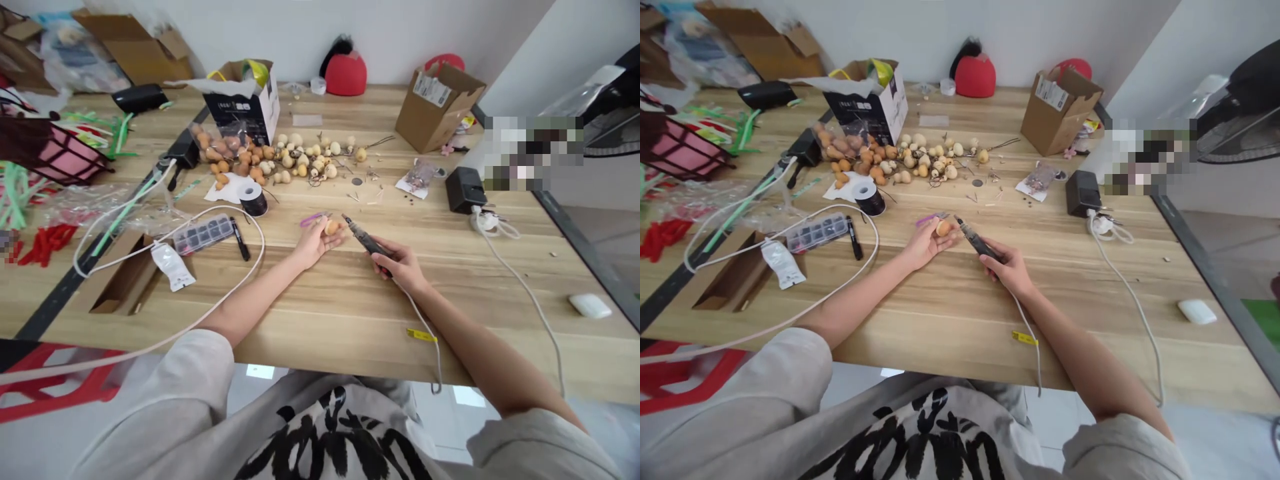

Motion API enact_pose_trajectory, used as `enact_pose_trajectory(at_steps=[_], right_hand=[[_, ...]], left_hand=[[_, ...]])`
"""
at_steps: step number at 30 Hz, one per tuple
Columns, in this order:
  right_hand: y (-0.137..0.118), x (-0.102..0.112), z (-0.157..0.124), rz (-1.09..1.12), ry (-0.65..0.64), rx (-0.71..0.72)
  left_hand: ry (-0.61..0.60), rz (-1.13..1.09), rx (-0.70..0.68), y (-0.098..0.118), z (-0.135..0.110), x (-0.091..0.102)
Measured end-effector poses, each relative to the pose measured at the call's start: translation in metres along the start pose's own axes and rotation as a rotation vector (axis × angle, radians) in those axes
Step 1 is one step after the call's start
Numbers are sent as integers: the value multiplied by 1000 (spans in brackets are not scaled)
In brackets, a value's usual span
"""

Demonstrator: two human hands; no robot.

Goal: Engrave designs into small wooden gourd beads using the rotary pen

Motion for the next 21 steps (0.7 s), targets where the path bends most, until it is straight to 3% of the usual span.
enact_pose_trajectory(at_steps=[11,21], right_hand=[[5,6,-9,-289,77,117],[7,10,-11,-304,100,111]], left_hand=[[-33,28,3,3,-2,4],[4,12,40,1,0,5]])
Point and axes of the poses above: each hand's wrist, its own z-axis towards the middle knuckle, its own x-axis out of the back of the hand, y = z × x, the point moved 1 cm from there along z, towards the middle knuckle, and after that the axes turned 15 degrees about -x, right-handed, at the moved point
